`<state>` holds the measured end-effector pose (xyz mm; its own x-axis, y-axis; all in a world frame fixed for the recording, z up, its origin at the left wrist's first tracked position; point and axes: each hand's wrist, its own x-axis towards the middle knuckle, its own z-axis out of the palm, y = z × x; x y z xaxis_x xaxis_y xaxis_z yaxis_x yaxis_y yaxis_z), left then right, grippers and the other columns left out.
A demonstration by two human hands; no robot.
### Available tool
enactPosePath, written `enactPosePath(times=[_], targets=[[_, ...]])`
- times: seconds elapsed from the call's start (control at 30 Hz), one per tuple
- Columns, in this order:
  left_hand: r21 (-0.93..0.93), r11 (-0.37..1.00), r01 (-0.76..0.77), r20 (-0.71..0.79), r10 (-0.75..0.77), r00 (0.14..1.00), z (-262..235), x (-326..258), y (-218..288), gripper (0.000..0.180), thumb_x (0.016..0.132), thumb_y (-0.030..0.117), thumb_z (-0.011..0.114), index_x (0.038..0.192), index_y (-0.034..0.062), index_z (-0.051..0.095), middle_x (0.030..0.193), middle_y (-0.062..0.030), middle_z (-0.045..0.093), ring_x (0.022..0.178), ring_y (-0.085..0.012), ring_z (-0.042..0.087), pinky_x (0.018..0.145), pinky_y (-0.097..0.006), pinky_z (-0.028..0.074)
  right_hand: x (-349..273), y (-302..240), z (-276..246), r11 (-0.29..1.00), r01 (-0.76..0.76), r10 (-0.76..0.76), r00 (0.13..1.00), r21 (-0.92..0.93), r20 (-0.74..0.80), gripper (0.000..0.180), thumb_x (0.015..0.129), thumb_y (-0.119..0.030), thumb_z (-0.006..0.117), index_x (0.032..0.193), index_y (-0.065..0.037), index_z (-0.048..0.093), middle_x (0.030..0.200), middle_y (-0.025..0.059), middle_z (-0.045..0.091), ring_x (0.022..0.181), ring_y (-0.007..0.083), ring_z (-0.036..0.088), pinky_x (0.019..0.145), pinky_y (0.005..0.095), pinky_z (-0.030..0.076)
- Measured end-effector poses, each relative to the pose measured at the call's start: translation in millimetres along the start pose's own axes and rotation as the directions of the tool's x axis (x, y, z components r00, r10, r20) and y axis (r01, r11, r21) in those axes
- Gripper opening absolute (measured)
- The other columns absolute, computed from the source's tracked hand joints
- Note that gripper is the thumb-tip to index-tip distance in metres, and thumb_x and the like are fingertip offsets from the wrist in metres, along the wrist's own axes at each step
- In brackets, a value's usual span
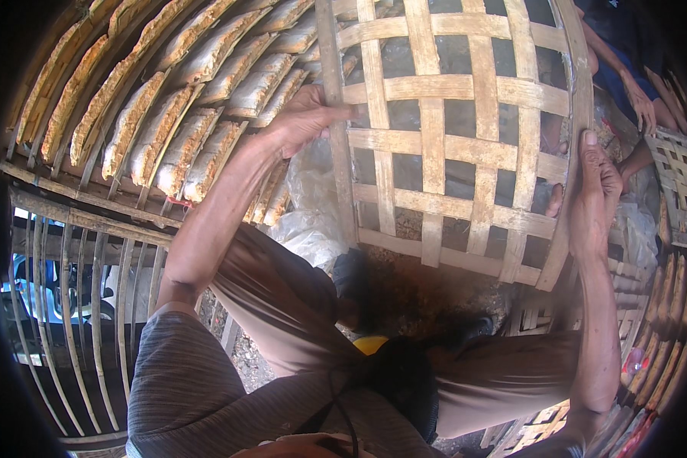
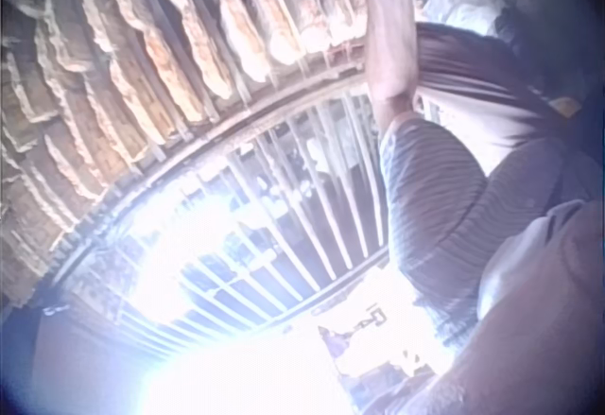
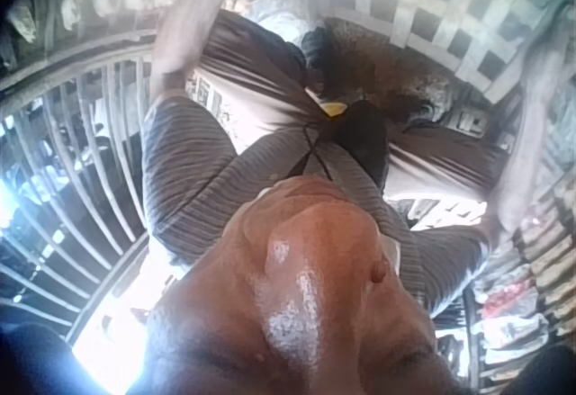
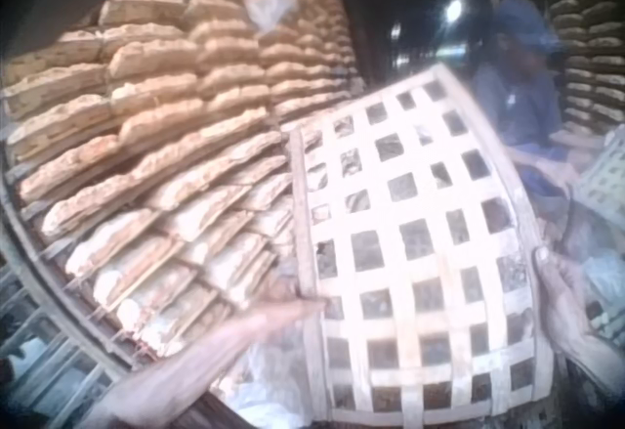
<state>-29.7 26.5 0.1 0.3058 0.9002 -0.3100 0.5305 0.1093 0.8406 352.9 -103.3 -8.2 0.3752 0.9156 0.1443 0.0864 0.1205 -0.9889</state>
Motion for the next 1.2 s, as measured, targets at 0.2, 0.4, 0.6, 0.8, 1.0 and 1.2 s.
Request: enactPosePath(times=[0.2, 0.4, 0.6, 0.8, 1.0, 1.2], targets=[[-0.504, 0.863, -0.027, 0.161, 0.125, 0.979, -12.0, -5.7, -3.7, 0.037, 0.09, 0.016, 0.08, 0.118, -0.0031, 0.064, 0.101, -0.0074, 0.071, 0.087, -0.0135, 0.072, 0.087, -0.03, 0.063, -1.7, -3.5, 7.2, 0.998, -0.016, 0.016, 1.0, 0.054, -0.007, 0.046, 0.111, -0.044, 0.054, 0.098, -0.002, 0.069, 0.068, 0.0028, 0.063, 0.042, 0.0099, 0.049, 0.039, 0.026, 0.039], [-0.032, 0.999, 0.012, 0.111, -0.009, 0.994, -6.6, -5.0, 3.1, 0.048, 0.09, 0.024, 0.08, 0.127, -0.0027, 0.066, 0.124, -0.0142, 0.072, 0.109, -0.0214, 0.072, 0.099, -0.038, 0.058, -3.0, -4.7, 5.2, 1.0, -0.026, 0.026, 1.0, 0.014, 0.006, 0.046, 0.111, -0.044, 0.053, 0.099, -0.003, 0.069, 0.07, 0.0021, 0.063, 0.043, 0.0098, 0.049, 0.04, 0.0261, 0.04], [-0.347, 0.924, -0.162, 0.067, 0.197, 0.978, -16.1, 5.3, -14.3, 0.045, 0.095, 0.025, 0.073, 0.126, -0.0038, 0.062, 0.114, -0.0126, 0.071, 0.108, -0.0217, 0.072, 0.096, -0.039, 0.061, 1.3, 1.9, -1.5, 1.0, 0.019, -0.02, 0.999, 0.026, 0.046, 0.046, 0.111, -0.044, 0.053, 0.101, -0.003, 0.07, 0.071, 0.002, 0.063, 0.043, 0.0097, 0.049, 0.04, 0.026, 0.039], [-0.511, 0.825, -0.242, -0.071, 0.24, 0.968, -27.6, 10.4, -7.8, 0.035, 0.098, 0.02, 0.065, 0.123, -0.0038, 0.061, 0.113, -0.0129, 0.072, 0.103, -0.0237, 0.074, 0.091, -0.038, 0.064, -2.2, -2.2, 2.9, 1.0, 0.028, -0.029, 0.999, 0.009, 0.028, 0.045, 0.111, -0.044, 0.054, 0.102, -0.002, 0.071, 0.069, 0.0024, 0.063, 0.042, 0.0099, 0.049, 0.039, 0.0266, 0.04], [-0.376, 0.906, -0.195, -0.197, 0.128, 0.972, -19.3, 9.7, -8.3, 0.025, 0.098, 0.018, 0.067, 0.112, -0.0025, 0.069, 0.101, -0.0137, 0.078, 0.092, -0.0241, 0.078, 0.084, -0.038, 0.066, -5.8, -2.5, 5.6, 0.998, 0.067, -0.067, 0.997, -0.004, 0.025, 0.043, 0.111, -0.041, 0.055, 0.099, -0.003, 0.071, 0.065, 0.0018, 0.061, 0.04, 0.0102, 0.05, 0.039, 0.0266, 0.04], [-0.335, 0.929, -0.154, -0.165, 0.103, 0.981, -23.7, 9.8, -11.8, 0.024, 0.096, 0.018, 0.07, 0.109, -0.002, 0.073, 0.1, -0.013, 0.079, 0.088, -0.0197, 0.078, 0.082, -0.037, 0.066, -6.2, 2.2, 5.1, 0.997, 0.081, -0.081, 0.995, -0.007, 0.057, 0.041, 0.111, -0.039, 0.056, 0.095, -0.005, 0.071, 0.059, 0.0001, 0.057, 0.039, 0.01, 0.05, 0.039, 0.0265, 0.04]])
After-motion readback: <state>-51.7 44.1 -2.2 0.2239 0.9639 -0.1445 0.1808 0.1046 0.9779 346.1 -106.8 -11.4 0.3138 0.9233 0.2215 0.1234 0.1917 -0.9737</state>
